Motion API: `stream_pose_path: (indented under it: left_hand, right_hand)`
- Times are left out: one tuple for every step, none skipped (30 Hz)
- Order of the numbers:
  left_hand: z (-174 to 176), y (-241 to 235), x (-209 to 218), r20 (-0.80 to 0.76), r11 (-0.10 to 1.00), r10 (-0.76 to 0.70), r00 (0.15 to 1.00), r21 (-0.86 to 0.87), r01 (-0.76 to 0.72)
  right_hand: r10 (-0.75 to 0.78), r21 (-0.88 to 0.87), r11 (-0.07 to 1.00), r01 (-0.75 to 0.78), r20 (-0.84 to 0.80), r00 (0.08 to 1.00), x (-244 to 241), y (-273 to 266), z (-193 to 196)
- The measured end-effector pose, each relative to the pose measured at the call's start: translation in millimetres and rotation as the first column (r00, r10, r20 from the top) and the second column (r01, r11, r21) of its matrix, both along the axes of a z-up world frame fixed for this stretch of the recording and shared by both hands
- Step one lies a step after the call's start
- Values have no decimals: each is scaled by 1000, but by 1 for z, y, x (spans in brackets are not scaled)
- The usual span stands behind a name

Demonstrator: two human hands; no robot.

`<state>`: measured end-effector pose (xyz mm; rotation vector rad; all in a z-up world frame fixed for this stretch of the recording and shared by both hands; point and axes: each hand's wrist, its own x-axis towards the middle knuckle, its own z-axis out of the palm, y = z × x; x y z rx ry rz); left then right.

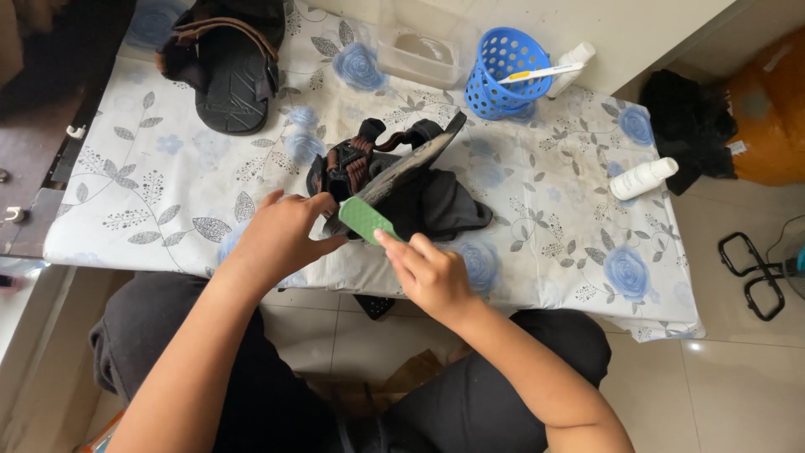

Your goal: The person scrubs the sole of a black sandal with a green brush. They hold the sandal with one hand and scrub the tread and edges with the other hand.

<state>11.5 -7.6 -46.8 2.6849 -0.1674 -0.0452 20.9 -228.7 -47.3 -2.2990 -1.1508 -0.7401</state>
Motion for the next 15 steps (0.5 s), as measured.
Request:
stream_pose_path:
  left_hand:
    - [-2, 0, 0, -4, 1000, -6, 1000, 6, 6]
    - [-4, 0, 0, 9, 1000, 8, 1000, 6, -8]
    - [-5, -1, 1, 24, 1000, 19, 1000, 5, -19]
    - [-1, -1, 0, 22, 1000, 10, 1000, 11, -10]
    - [4, -2, -1, 21, 1000, 13, 1000, -3, -13]
    - [8, -3, -2, 20, 1000, 17, 1000, -17, -17]
    - [8, -4, -2, 27, 1000, 11, 1000, -15, -10]
    - [8, -5, -2, 23, 1000, 16, 1000, -24, -16]
    - [8, -5, -2, 21, 999, 29, 999, -32, -29]
    - [11, -5, 0, 32, 999, 31, 999, -30, -30]
    - [12, -5, -1, 25, 998, 28, 999, -51, -27]
    - [13, -5, -2, 18, 997, 26, 1000, -72, -25]
    - [13, -5, -2, 12, 997, 23, 1000, -67, -22]
    - [12, -4, -2, 19, 998, 23, 1000, -57, -22]
    - [11, -4, -2, 26, 998, 25, 999, -51, -23]
  right_hand:
    - [-6, 6, 1000, 6, -4, 1000, 10, -6, -4]
    - [-32, 8, 999, 32, 22, 999, 21, -12, -8]
    - [-61, 10, 998, 61, 49, 997, 31, -19, -13]
    - [-71, 16, 997, 70, 47, 996, 37, -22, -6]
    - [-130, 49, 990, 129, 36, 991, 43, -26, 1]
    - [-189, 82, 979, 186, 24, 982, 50, -31, 9]
    - [-195, 86, 978, 192, 30, 980, 43, -26, -1]
    - [-127, 82, 988, 127, -11, 992, 36, -21, -11]
    - [-50, 82, 995, 54, -48, 998, 31, -14, -20]
    - [-48, 85, 995, 51, -38, 998, 23, -11, -6]
    - [-25, 40, 999, 27, -32, 999, 11, -7, 5]
    - [-2, -5, 1000, 2, -28, 1000, -1, -4, 16]
    - [-5, 0, 1000, 5, -34, 999, 16, -12, 13]
    - [-97, 20, 995, 97, 21, 995, 33, -21, 9]
    - [-186, 38, 982, 184, 74, 980, 50, -30, 5]
